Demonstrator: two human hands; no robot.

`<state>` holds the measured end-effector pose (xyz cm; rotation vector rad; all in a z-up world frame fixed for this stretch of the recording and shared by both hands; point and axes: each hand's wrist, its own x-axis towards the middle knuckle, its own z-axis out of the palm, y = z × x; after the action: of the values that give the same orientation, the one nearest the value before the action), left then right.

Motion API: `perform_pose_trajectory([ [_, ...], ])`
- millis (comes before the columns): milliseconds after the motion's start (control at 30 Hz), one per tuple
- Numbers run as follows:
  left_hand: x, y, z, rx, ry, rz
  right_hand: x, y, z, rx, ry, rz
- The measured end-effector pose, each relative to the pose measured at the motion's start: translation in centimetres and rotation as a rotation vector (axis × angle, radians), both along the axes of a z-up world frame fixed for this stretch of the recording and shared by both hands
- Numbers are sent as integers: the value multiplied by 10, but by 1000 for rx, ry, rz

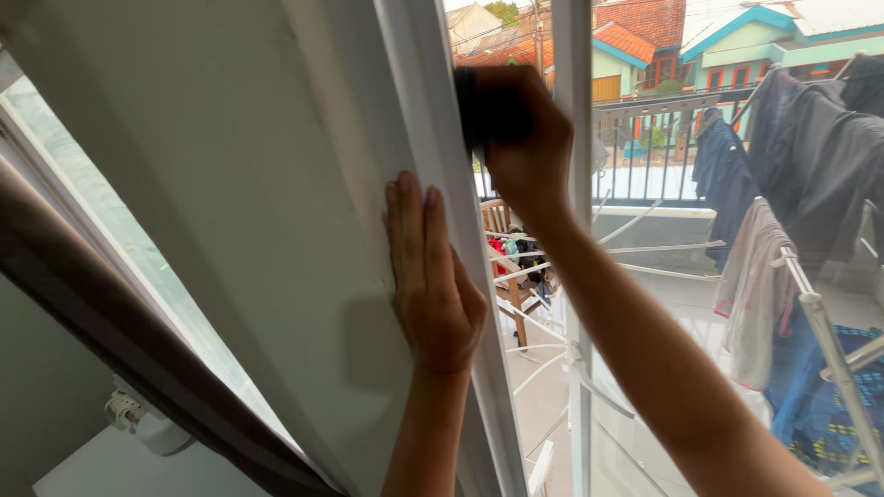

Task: The person cleans the white window frame using a dark cloth. They wipe the bottom sill, side jambs, and upper sections of the frame while squatting or sitting on the floor.

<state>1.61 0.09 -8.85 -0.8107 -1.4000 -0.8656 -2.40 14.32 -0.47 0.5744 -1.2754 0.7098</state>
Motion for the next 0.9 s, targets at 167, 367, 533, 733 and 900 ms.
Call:
perform_pose_trajectory([
  [167, -2, 0, -2, -12, 4, -5, -31, 8, 60, -69, -26, 126],
  [367, -1, -1, 0, -2, 16, -16, 4, 3, 29, 214, -10, 139],
  [533, 2, -1, 3, 21, 37, 9, 31, 14, -40, 156, -394, 333],
  [733, 4, -5, 2, 3, 57, -2, 45, 2, -153, -25, -526, 194],
  [900, 2, -5, 2, 5, 81, -23, 70, -7, -200, -93, -663, 273],
])
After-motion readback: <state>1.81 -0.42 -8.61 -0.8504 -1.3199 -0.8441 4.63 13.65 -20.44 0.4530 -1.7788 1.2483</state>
